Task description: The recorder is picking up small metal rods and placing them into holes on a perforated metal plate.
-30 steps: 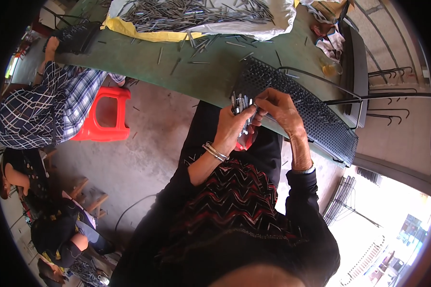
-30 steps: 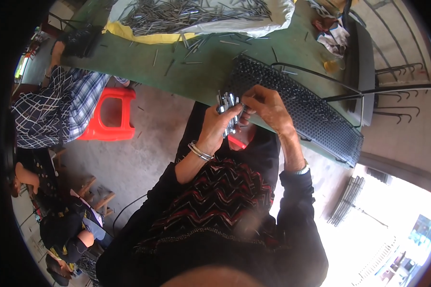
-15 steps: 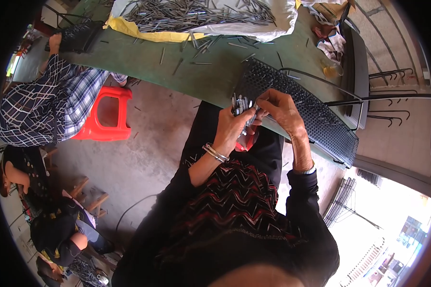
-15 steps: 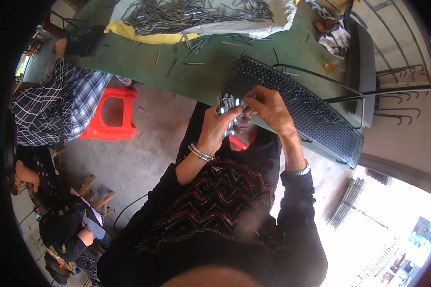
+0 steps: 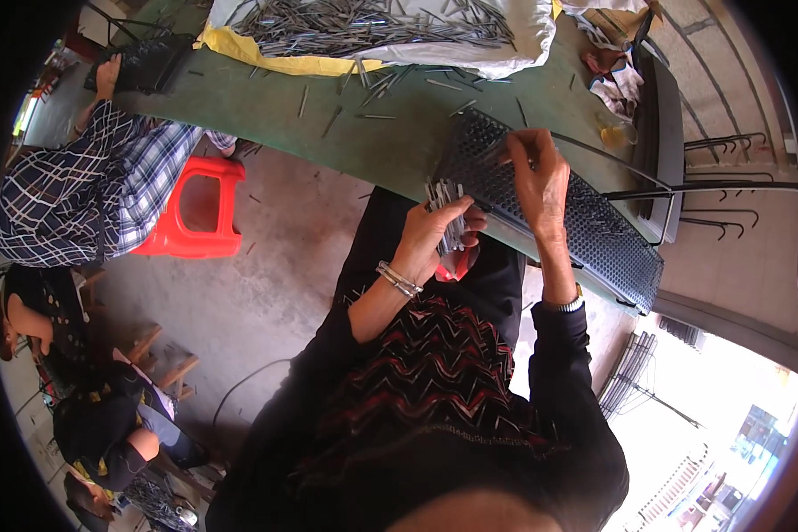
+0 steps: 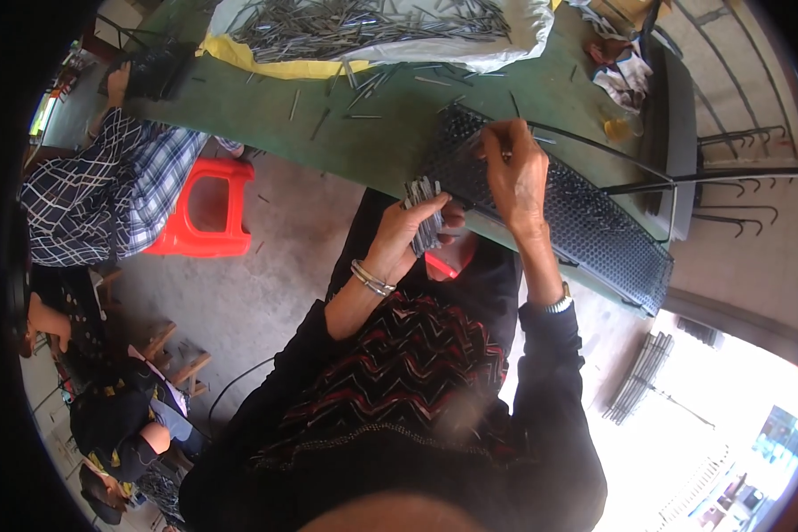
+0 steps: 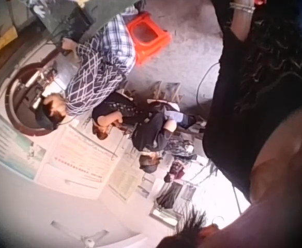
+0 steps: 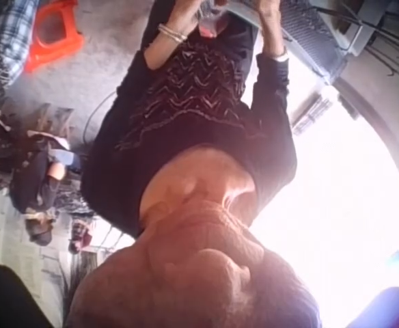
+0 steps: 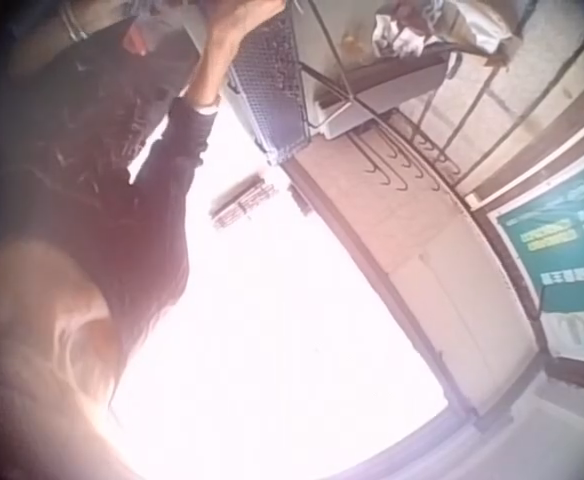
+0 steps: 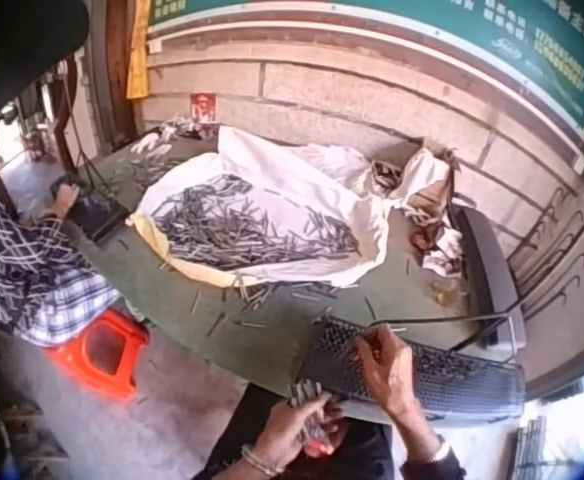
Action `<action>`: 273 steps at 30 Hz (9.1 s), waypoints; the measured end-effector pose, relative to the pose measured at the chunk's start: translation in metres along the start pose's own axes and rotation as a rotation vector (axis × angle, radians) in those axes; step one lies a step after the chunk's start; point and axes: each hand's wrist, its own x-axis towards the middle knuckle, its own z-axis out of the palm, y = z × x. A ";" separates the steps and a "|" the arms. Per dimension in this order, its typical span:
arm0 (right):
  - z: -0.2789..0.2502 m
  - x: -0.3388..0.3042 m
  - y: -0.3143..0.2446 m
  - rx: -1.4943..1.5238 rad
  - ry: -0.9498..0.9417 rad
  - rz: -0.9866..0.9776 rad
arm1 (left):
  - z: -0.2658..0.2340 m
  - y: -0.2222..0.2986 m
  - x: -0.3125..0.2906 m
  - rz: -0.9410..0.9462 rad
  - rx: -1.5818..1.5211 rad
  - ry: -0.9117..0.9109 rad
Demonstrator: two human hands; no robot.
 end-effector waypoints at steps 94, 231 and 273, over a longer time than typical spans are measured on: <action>-0.026 -0.021 0.007 0.298 -0.573 0.314 | 0.013 0.000 -0.007 -0.059 0.148 -0.103; -0.022 -0.025 0.031 -0.075 0.268 0.100 | 0.027 -0.026 0.004 -0.140 -0.023 -0.131; -0.039 -0.058 0.014 0.437 0.086 0.284 | 0.036 -0.021 0.003 -0.072 0.105 -0.105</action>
